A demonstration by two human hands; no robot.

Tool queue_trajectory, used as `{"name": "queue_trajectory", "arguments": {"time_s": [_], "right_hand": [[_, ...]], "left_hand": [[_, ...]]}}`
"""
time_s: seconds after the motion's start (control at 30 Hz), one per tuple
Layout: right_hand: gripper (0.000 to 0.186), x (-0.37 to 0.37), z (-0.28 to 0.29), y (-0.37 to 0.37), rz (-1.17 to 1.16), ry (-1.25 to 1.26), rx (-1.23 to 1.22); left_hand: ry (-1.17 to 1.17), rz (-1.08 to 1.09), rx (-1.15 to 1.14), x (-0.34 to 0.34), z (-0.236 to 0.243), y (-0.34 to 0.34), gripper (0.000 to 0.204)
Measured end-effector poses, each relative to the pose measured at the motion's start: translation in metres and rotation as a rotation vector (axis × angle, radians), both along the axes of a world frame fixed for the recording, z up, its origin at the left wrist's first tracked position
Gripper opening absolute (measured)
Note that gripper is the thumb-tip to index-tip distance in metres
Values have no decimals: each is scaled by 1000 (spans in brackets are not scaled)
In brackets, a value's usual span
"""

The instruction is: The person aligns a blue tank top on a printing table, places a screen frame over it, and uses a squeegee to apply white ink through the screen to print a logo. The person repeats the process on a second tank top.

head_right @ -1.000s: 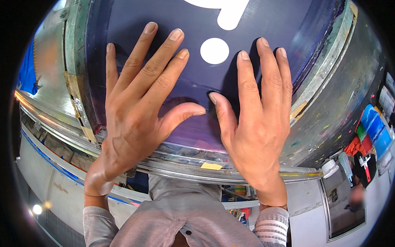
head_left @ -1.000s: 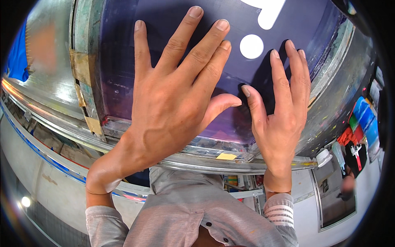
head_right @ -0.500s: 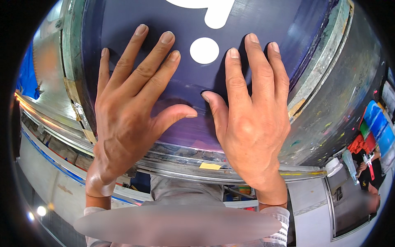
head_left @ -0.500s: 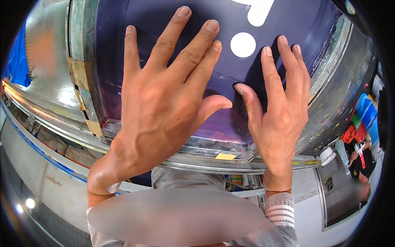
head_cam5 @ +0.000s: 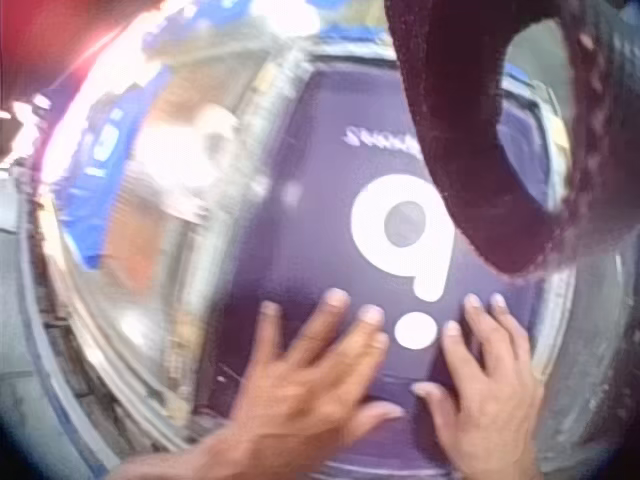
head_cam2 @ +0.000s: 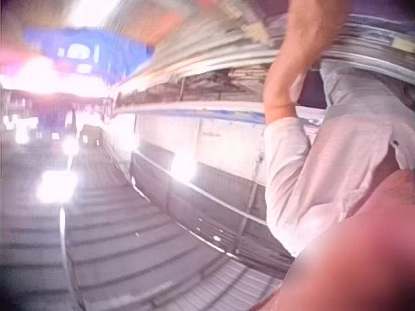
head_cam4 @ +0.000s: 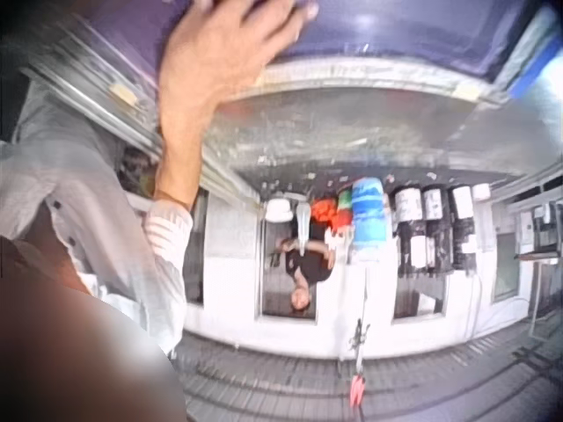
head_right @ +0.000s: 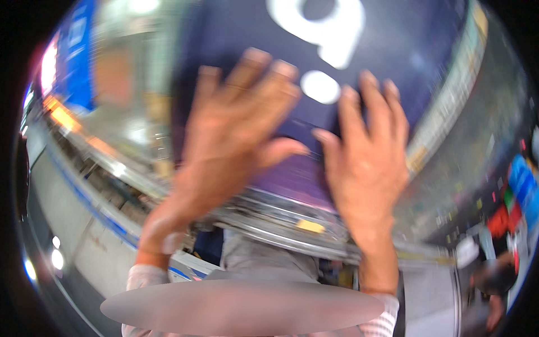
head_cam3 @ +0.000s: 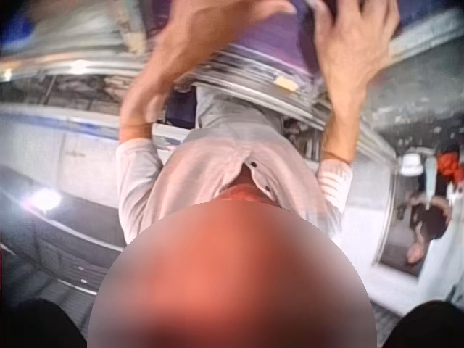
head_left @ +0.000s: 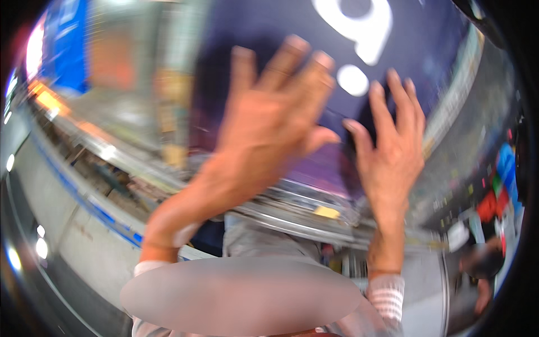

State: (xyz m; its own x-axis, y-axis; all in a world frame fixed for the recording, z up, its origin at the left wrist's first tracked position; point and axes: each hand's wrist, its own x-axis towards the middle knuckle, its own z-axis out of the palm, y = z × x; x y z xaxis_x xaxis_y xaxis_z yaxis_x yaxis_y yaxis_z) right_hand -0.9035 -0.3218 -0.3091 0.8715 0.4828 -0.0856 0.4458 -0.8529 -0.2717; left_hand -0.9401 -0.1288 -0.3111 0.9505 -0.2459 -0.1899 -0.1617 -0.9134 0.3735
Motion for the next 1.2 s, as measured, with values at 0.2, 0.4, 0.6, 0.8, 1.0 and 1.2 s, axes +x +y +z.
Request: {"name": "queue_trajectory", "arguments": {"time_s": [0.2, 0.4, 0.6, 0.8, 1.0, 1.2], "right_hand": [[53, -10, 12, 3, 10, 132, 45], [49, -8, 20, -3, -5, 100, 10], [41, 4, 9, 0, -19, 132, 47], [27, 8, -14, 5, -171, -9, 184], [37, -32, -9, 45, -572, -222, 261], [28, -128, 26, 118, -691, -508, 139]], "left_hand": [[64, 39, -29, -15, 9, 4, 71], [-127, 163, -277, -53, 58, 31, 67], [-180, 527, -414, -172, 110, 95, 54], [-68, 1110, -473, -300, 99, 217, 34], [-462, 1527, -567, -355, 42, 422, 25], [-631, 1469, -492, -334, 9, 675, 29]]}}
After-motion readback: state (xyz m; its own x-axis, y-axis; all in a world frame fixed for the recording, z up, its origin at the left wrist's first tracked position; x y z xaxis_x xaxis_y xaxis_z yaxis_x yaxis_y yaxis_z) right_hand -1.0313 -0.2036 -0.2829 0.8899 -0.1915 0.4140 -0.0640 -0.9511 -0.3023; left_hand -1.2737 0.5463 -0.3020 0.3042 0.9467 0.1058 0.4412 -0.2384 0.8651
